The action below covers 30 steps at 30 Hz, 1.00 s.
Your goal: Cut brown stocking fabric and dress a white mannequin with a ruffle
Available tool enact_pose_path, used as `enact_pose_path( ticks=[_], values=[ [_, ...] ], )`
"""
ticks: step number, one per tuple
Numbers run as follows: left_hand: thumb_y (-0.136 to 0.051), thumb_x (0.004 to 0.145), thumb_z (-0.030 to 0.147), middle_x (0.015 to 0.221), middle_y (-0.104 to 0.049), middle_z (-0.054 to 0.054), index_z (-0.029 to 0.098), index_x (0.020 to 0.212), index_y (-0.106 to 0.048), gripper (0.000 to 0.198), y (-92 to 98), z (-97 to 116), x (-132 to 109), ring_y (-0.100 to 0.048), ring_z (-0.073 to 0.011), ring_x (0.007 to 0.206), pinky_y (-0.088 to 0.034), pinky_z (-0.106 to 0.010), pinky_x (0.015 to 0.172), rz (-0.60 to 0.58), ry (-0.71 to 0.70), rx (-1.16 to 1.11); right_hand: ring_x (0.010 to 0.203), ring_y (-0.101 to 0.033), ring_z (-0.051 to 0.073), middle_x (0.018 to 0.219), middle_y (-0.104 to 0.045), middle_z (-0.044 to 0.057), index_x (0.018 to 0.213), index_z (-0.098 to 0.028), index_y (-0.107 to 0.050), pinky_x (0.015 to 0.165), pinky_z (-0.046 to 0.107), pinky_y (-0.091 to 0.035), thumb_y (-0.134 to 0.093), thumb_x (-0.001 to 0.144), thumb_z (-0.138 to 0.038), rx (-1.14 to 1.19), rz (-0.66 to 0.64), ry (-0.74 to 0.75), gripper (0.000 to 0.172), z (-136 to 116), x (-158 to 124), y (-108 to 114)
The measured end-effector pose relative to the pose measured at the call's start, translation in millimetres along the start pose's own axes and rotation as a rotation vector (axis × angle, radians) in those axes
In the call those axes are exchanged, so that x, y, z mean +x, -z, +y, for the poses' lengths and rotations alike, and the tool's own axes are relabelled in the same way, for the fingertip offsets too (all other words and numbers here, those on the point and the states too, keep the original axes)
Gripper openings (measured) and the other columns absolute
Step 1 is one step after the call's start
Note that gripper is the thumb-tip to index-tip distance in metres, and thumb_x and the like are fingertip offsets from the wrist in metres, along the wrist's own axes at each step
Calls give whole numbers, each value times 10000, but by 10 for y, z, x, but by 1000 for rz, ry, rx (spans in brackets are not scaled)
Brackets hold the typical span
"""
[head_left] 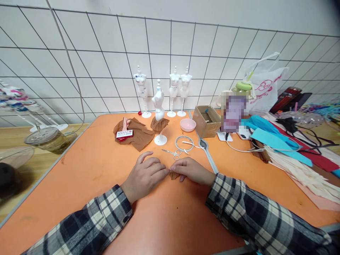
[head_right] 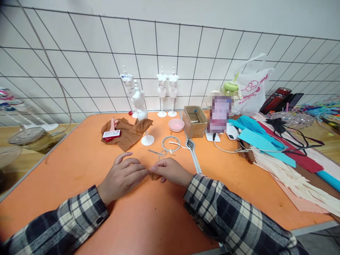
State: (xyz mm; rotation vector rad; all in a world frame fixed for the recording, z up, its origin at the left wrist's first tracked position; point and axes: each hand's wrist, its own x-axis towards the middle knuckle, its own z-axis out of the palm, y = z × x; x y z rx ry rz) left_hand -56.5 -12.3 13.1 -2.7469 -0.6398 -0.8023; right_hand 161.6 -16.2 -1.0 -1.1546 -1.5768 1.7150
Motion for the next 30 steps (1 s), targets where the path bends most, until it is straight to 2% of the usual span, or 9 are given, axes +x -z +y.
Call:
enact_pose_path(
  ticks=[6,8,11,14,19,22,27,30],
  values=[
    [-569,890,127,813,-742,25,268,1010,-677,214,-13,27,5,-631,-161,859,-278,-453,1062,-7,28,-14,562,-467,87,728,-612,28,893,-148,-713,409,160,-339,-612,801,-380,-58,72,18,269,10,-1,-6],
    [-570,893,151,793,-736,19,262,999,-681,190,-14,36,13,-628,-163,844,-284,-454,1059,-10,54,-7,588,-509,99,739,-633,31,900,-149,-718,440,173,-374,-614,805,-364,-66,86,35,257,8,-1,-16],
    [-567,902,195,777,-728,8,247,938,-693,141,-13,42,30,-620,-171,823,-297,-453,1037,-32,98,-19,642,-586,127,736,-673,27,887,-159,-727,569,229,-468,-631,786,-295,-127,132,102,195,12,4,-43],
    [-558,911,225,784,-722,3,233,894,-690,133,-18,42,50,-611,-173,799,-318,-441,1006,-69,164,-72,694,-637,153,751,-709,25,857,-181,-740,686,276,-502,-637,766,-231,-227,203,187,146,22,12,-68],
    [-543,913,237,779,-723,-4,221,871,-690,154,-51,39,70,-606,-165,749,-362,-410,935,-108,292,-215,729,-664,154,807,-740,18,867,-210,-746,709,269,-501,-626,796,-196,-386,253,258,139,10,-5,-80],
    [-574,880,241,729,-713,-11,215,823,-707,147,-97,53,66,-605,-169,717,-420,-354,820,-99,424,-337,765,-665,146,847,-743,11,895,-215,-732,708,253,-476,-618,823,-188,-605,277,359,138,-14,-53,-89],
    [-584,824,260,780,-740,-36,183,793,-719,159,-187,84,52,-656,-175,722,-486,-272,686,-151,803,-719,848,-653,177,935,-726,37,956,-199,-684,698,271,-436,-616,854,-295,-1096,294,549,156,-33,-138,-119],
    [-581,803,298,749,-734,-35,164,769,-710,189,-200,76,57,-650,-176,699,-491,-266,672,-184,921,-904,855,-651,174,969,-722,48,964,-205,-674,699,274,-436,-583,886,-300,-1221,346,624,153,-20,-144,-129]
  ],
)
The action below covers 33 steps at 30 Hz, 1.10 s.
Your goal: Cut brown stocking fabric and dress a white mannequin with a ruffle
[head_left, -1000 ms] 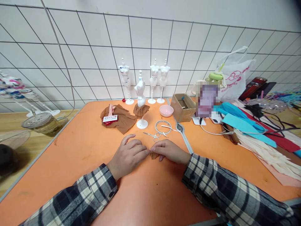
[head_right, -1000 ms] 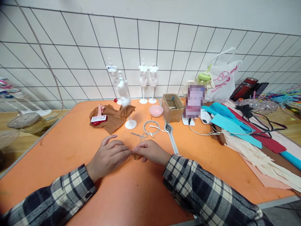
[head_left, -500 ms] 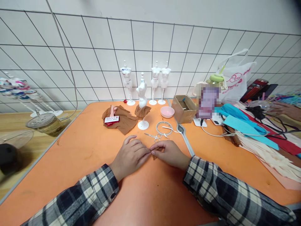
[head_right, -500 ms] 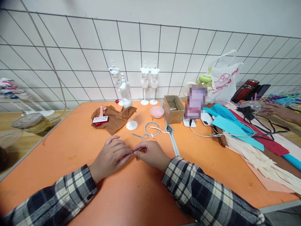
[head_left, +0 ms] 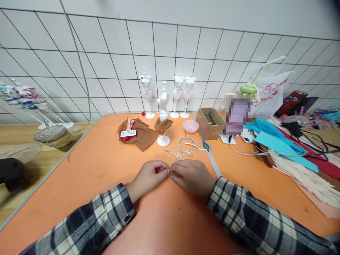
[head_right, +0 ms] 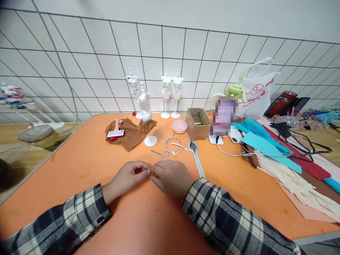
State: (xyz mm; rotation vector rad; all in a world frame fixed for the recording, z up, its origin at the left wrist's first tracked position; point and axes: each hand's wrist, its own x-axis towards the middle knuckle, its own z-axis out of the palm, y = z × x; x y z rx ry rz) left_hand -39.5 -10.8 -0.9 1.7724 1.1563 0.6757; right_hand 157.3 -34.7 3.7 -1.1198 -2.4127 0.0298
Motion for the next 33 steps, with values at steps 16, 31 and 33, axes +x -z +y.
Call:
enact_pose_path(
  ticks=[16,31,33],
  values=[
    [-611,823,342,868,-727,-65,157,864,-695,207,20,-14,16,-651,-201,814,-493,-300,766,119,-41,-82,948,-587,212,1142,-581,120,1134,-195,-487,758,365,-531,-619,790,-277,613,183,-414,378,18,55,-30],
    [-631,848,309,959,-720,-43,206,1153,-598,324,52,-8,-22,-660,-200,913,-469,-332,881,177,-197,107,667,-522,83,823,-572,-12,927,-181,-576,571,202,-510,-733,734,-384,1394,-43,-746,322,145,98,-104],
    [-612,850,294,911,-735,-40,208,977,-680,168,61,-16,-1,-662,-202,871,-467,-327,851,121,-197,159,645,-510,81,802,-556,-18,909,-181,-569,545,198,-506,-740,725,-389,1395,-44,-734,326,141,98,-96]
  ],
)
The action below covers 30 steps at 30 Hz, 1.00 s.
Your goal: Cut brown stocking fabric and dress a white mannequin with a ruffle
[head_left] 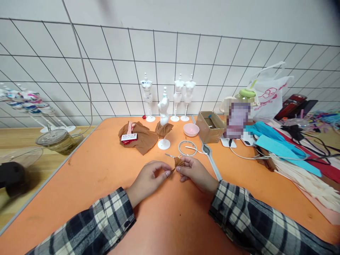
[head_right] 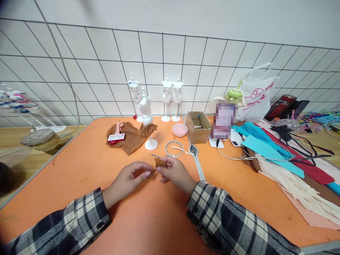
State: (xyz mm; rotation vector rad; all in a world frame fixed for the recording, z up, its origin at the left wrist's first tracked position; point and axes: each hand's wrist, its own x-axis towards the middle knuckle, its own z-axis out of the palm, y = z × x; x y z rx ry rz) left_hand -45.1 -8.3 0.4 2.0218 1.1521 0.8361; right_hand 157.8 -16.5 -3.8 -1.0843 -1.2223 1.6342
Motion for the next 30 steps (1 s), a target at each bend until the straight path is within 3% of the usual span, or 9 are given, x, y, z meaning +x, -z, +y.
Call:
enact_pose_path(
  ticks=[2,6,15,21,26,30],
  values=[
    [-589,856,286,840,-740,-38,203,813,-702,147,-4,-6,14,-656,-202,817,-465,-320,809,-19,5,50,691,-540,98,845,-562,-12,976,-198,-557,542,204,-515,-747,720,-399,25,15,6,376,-18,-15,-16],
    [-581,855,295,806,-734,-38,190,794,-689,162,-27,5,10,-654,-193,782,-471,-297,762,25,32,26,874,-609,155,996,-580,23,1166,-245,-507,598,243,-549,-752,726,-407,63,-44,-68,529,-41,-47,-66],
    [-512,908,322,833,-696,-38,187,833,-651,208,-2,-26,-5,-618,-189,816,-467,-286,759,-24,-15,94,696,-577,110,808,-587,-3,957,-182,-599,572,217,-502,-754,696,-352,-50,13,-63,348,-15,13,16],
    [-605,855,404,1042,-699,-81,180,1044,-643,296,-46,-50,-1,-625,-228,975,-480,-329,854,-34,76,-177,684,-580,108,799,-576,-14,967,-188,-585,589,230,-506,-766,680,-339,-22,-7,-21,371,26,18,-13],
    [-685,773,417,771,-680,-30,152,794,-642,270,-27,-19,60,-616,-169,727,-488,-282,709,-49,216,-447,727,-607,129,822,-594,-7,984,-195,-570,621,253,-515,-782,673,-355,56,-45,-12,409,53,-2,-70],
    [-712,748,408,694,-647,-1,149,741,-633,271,-2,1,71,-577,-135,650,-461,-250,653,-30,245,-477,762,-598,132,901,-608,15,1003,-192,-567,636,259,-510,-733,731,-386,12,-53,-14,373,10,-21,-70]
  ],
)
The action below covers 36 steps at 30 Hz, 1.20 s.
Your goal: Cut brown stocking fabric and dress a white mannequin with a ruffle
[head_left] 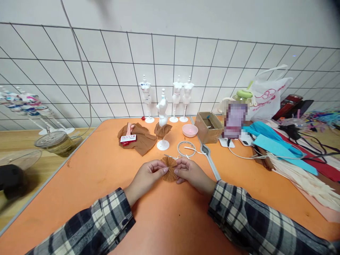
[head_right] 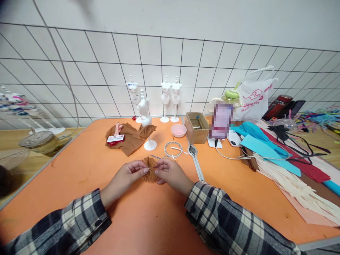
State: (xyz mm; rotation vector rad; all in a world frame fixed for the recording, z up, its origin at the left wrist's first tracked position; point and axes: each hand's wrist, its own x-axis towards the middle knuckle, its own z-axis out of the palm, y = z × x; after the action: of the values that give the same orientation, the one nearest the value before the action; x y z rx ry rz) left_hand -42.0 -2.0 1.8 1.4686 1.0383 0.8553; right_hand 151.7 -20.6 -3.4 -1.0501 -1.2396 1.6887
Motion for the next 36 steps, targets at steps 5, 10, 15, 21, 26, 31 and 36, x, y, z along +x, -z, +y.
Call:
enact_pose_path(
  ticks=[5,10,15,21,26,31,36],
  values=[
    [-688,763,358,692,-621,-3,151,709,-609,228,-55,-34,-19,-560,-136,661,-449,-240,634,-5,-42,78,808,-601,154,930,-642,34,1009,-176,-615,709,284,-487,-729,748,-397,-98,-52,143,360,20,29,-51],
    [-663,785,348,703,-621,-16,155,734,-619,204,-67,-37,-28,-562,-149,686,-453,-243,638,-35,-43,139,695,-575,136,756,-600,-10,801,-171,-601,661,270,-448,-769,685,-428,-19,41,100,328,105,85,-39],
    [-653,804,326,756,-665,-24,160,792,-626,168,-62,-59,-34,-602,-160,724,-474,-251,675,-85,-71,170,730,-604,145,827,-634,9,861,-175,-608,664,274,-457,-774,680,-422,44,12,70,349,128,95,-7],
    [-662,787,388,679,-669,-22,135,733,-669,259,-54,-66,-29,-573,-144,638,-438,-242,613,-112,15,159,694,-604,139,816,-633,8,883,-180,-601,633,269,-458,-777,665,-386,16,-2,25,348,128,90,-1],
    [-676,769,411,643,-626,-1,134,729,-662,280,-20,-28,-34,-518,-122,593,-392,-228,573,-160,61,74,657,-577,137,734,-591,-15,812,-193,-599,613,270,-467,-764,654,-329,-51,25,61,265,118,94,-4],
    [-697,744,393,656,-630,-10,139,740,-674,255,-12,19,-44,-525,-128,596,-384,-232,574,-181,96,22,733,-608,161,770,-656,6,804,-211,-665,701,297,-486,-632,743,-172,-434,62,306,80,60,38,16],
    [-735,709,400,739,-689,-42,143,785,-717,268,27,20,-47,-591,-162,686,-449,-266,668,-234,120,-89,823,-641,169,907,-708,32,940,-234,-701,766,301,-495,-499,761,-33,-852,-24,665,337,4,-39,68]
  ],
)
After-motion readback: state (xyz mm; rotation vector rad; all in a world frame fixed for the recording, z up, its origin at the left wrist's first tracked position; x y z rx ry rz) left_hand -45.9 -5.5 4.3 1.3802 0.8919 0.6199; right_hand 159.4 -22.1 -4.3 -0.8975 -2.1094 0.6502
